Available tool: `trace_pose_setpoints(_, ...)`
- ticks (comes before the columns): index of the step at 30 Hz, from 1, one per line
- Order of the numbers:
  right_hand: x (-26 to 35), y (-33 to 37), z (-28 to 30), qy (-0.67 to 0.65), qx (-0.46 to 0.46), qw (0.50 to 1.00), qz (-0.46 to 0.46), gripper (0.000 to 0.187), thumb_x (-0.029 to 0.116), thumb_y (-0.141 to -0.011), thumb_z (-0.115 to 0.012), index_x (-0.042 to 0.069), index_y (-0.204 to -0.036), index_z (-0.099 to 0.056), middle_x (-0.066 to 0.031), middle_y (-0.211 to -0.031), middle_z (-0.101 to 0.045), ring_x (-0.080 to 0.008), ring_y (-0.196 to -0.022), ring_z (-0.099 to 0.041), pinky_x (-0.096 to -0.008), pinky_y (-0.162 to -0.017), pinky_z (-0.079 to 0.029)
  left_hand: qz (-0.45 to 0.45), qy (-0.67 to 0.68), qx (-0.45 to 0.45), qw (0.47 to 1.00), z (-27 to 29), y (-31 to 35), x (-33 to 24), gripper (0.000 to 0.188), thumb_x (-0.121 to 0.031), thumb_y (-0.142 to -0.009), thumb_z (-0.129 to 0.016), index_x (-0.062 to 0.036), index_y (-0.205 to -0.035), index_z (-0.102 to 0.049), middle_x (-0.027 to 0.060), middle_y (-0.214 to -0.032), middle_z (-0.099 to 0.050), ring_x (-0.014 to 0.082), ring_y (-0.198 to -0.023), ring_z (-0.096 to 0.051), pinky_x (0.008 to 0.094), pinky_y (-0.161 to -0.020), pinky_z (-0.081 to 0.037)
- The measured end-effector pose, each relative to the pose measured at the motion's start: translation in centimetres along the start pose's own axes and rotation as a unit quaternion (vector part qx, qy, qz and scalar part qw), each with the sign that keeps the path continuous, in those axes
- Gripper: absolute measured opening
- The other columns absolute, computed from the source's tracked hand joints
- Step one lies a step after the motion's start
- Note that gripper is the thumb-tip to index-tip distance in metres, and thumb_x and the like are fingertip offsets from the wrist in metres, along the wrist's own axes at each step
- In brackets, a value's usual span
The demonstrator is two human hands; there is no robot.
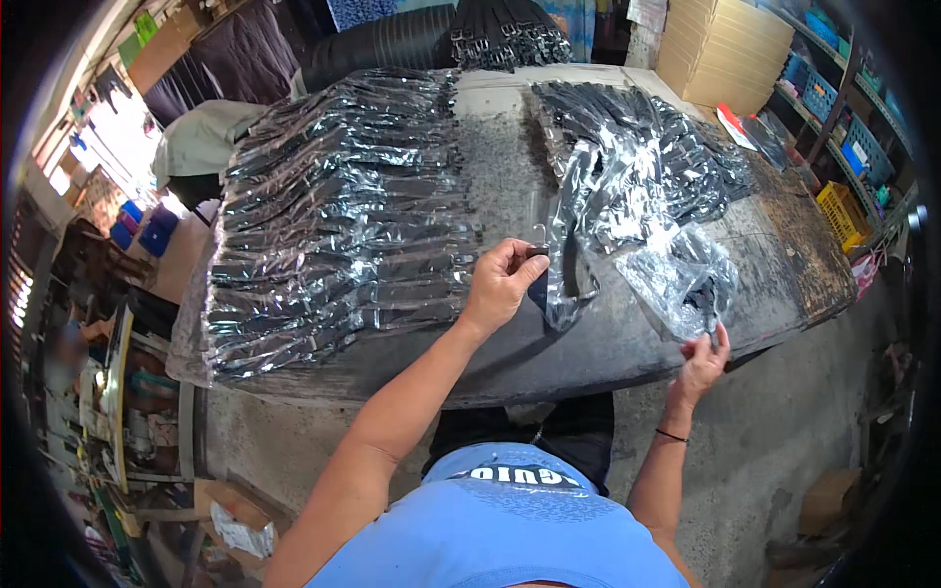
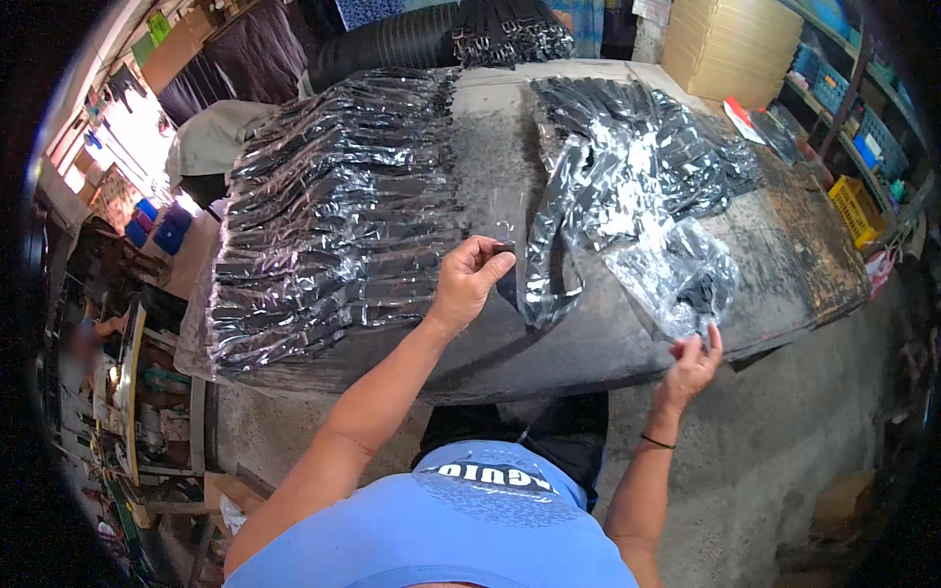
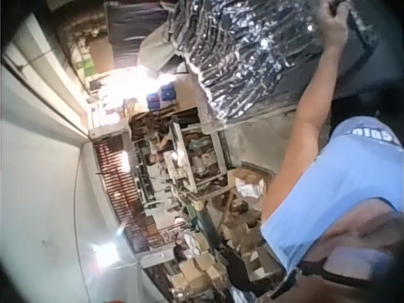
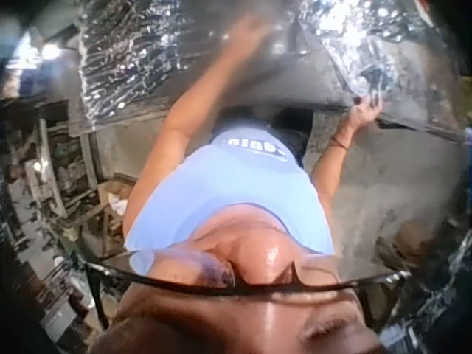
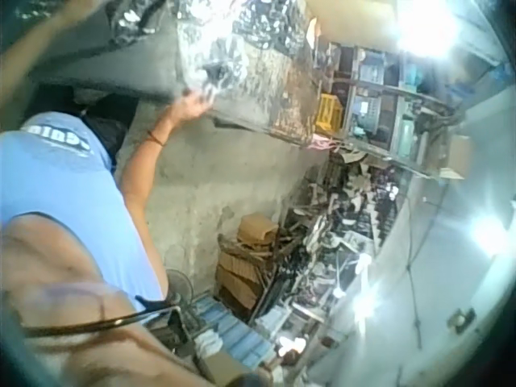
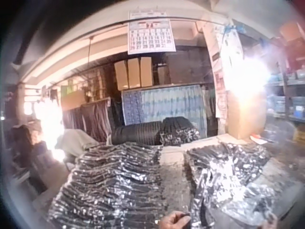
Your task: Attaching plastic clips to automotive window visors and stacking them.
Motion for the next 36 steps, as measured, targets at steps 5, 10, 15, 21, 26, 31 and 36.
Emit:
trace_pose_setpoints(5, 3.1, 5.0, -7.1, -0.022, 0.218, 0.976, 0.004, 0.024, 0.003, -0.093, -0.054, 0.003, -0.115, -0.063, -0.0026, -0.092, -0.063, -0.0097, -0.077, -0.058, -0.0239, -0.071, -0.05, -0.016, 0.009, 0.01, 1.0, -2.5, 0.2, 0.8, 0.013, -0.014, -0.088, -0.069, -0.0031, -0.09, -0.062, -0.0045, -0.074, -0.057, 0.0025, -0.066, -0.049, 0.0192, -0.06, -0.042)
trace_pose_setpoints(10, 4.8, 10.5, -14.0, 0.005, 0.378, 0.926, 0.021, 0.046, 0.012, -0.084, -0.068, 0.0, -0.126, -0.054, -0.0079, -0.115, -0.06, -0.0167, -0.105, -0.056, -0.0298, -0.093, -0.044, -0.076, -0.006, -0.033, 0.997, -5.0, -0.4, 0.4, 0.017, -0.017, -0.083, -0.073, -0.0052, -0.085, -0.061, -0.0015, -0.078, -0.058, 0.0057, -0.066, -0.052, 0.0224, -0.06, -0.043)
trace_pose_setpoints(15, 3.9, 11.2, -15.6, -0.057, 0.356, 0.932, -0.021, 0.016, 0.009, -0.094, -0.055, 0.0, -0.107, -0.058, -0.0002, -0.089, -0.06, -0.0067, -0.078, -0.054, -0.022, -0.069, -0.045, -0.15, -0.069, -0.03, 0.986, -5.8, 0.1, -1.9, 0.016, -0.015, -0.084, -0.071, -0.0036, -0.087, -0.06, 0.0009, -0.088, -0.06, 0.0078, -0.072, -0.054, 0.0229, -0.065, -0.045)
trace_pose_setpoints(21, 3.7, 11.2, -14.8, -0.048, 0.419, 0.904, -0.063, 0.014, 0.012, -0.099, -0.045, 0.001, -0.098, -0.054, -0.0012, -0.077, -0.057, -0.0076, -0.065, -0.053, -0.0215, -0.063, -0.043, 0.017, 0.142, 0.126, 0.982, -5.5, -2.1, -4.2, 0.045, -0.016, -0.09, -0.066, 0.0015, -0.124, -0.044, 0.0118, -0.099, -0.066, 0.0168, -0.09, -0.064, 0.0302, -0.084, -0.052)
trace_pose_setpoints(26, 4.5, 11.1, -14.5, -0.038, 0.417, 0.908, -0.032, 0.02, 0.018, -0.101, -0.044, 0.002, -0.096, -0.054, -0.0024, -0.07, -0.059, -0.0083, -0.063, -0.054, -0.0226, -0.061, -0.044, 0.041, 0.118, 0.15, 0.981, -6.1, -3.2, -3.1, 0.031, -0.014, -0.092, -0.063, 0.0031, -0.115, -0.053, 0.0124, -0.095, -0.067, 0.016, -0.085, -0.065, 0.0275, -0.078, -0.053)
trace_pose_setpoints(31, 4.4, 10.7, -14.4, -0.061, 0.413, 0.907, -0.059, 0.02, 0.018, -0.101, -0.044, 0.002, -0.095, -0.054, -0.0032, -0.071, -0.059, -0.0086, -0.063, -0.054, -0.0227, -0.06, -0.044, 0.036, 0.103, 0.153, 0.982, -6.5, -1.6, -0.5, 0.02, -0.012, -0.092, -0.062, 0.0022, -0.106, -0.057, 0.0109, -0.092, -0.068, 0.0148, -0.083, -0.064, 0.0274, -0.076, -0.052)
trace_pose_setpoints(36, 4.1, 10.5, -13.9, -0.088, 0.408, 0.906, -0.072, 0.021, 0.018, -0.101, -0.045, 0.001, -0.096, -0.056, -0.0026, -0.081, -0.06, -0.0071, -0.069, -0.054, -0.0216, -0.064, -0.045, 0.077, -0.017, 0.141, 0.987, -6.7, 0.6, -0.2, 0.015, -0.014, -0.092, -0.063, -0.0011, -0.101, -0.062, 0.0046, -0.088, -0.063, 0.0098, -0.074, -0.06, 0.0249, -0.064, -0.051)
Point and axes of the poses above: each hand's wrist, its own y-axis away from the middle knuckle, its own z-axis out of the back of the hand, x = y × z, the point moved 4 cm from there along -y, towards the middle knuckle
